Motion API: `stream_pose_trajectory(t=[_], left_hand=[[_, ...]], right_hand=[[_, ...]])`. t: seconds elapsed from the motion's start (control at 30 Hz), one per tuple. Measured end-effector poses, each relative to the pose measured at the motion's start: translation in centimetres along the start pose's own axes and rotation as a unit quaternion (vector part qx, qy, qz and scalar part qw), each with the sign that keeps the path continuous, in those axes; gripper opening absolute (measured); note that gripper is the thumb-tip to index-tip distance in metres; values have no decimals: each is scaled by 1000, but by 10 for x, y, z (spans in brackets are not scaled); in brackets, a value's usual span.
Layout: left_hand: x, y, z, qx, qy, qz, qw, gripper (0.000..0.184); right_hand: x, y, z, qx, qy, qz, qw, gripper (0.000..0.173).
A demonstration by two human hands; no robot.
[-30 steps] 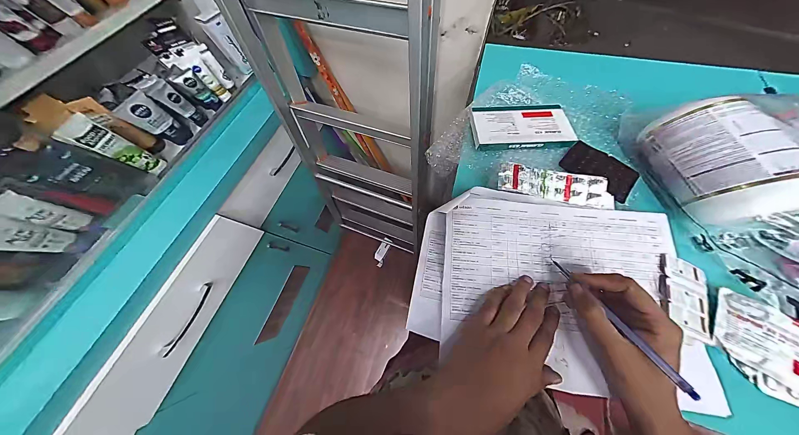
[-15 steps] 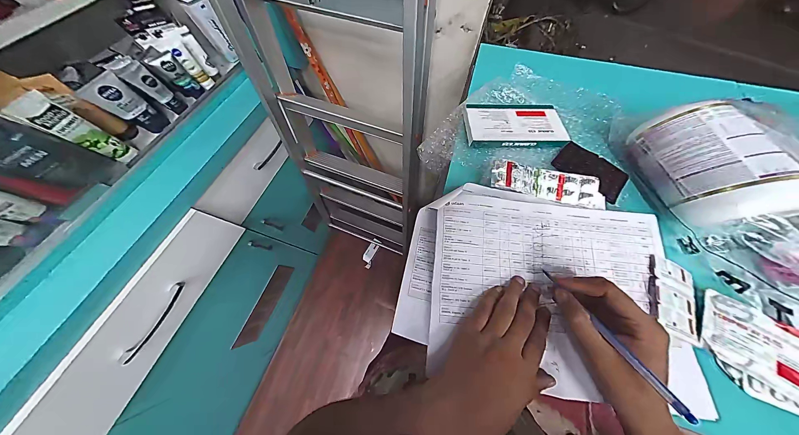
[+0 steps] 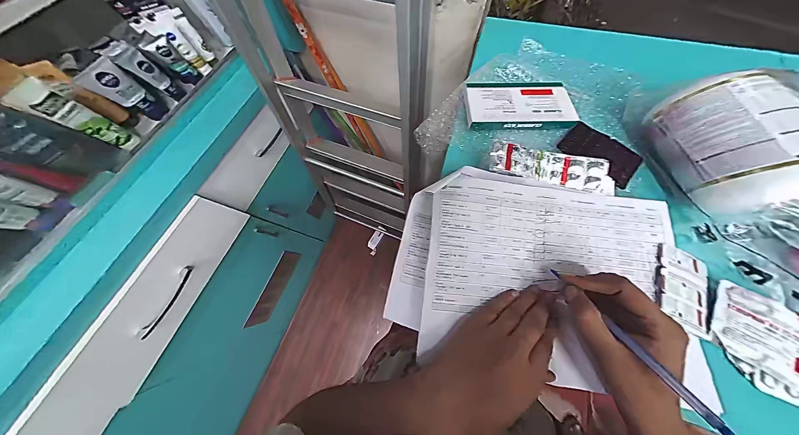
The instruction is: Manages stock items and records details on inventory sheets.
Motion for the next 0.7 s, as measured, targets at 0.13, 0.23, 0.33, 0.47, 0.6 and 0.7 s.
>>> stream_pose_trajectory(t=[0.13,0.23,0.33,0.47,0.6,0.7], left_hand=[[1,1,3,-4,21,26,999,46],[3,-1,4,-6,31,51,998,48],[2,-1,5,-7,38,46,998,49],[1,-1,4,-3,41,42,998,49],[0,-2,6,-11,32,41,999,47],[1,-2,5,-8,36,44,998,48]], right_hand=[[1,-1,-1,24,-6,-21,999,13],[0,-2,-1,36,-18,-14,999,12],[1,-3,-2,32,-15,-8,999,7],[2,-5,-2,28,-15,-42,999,6],[4,-5,-3,15,-2,-95,995,12],[4,-4,-3,11,-9,-103,995,12]])
Point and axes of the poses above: each hand's wrist, its own z-axis towards the middle knuckle, its own x-axis out of the palm, y = z × x, the point moved 7 cm from there along z, towards the middle knuckle
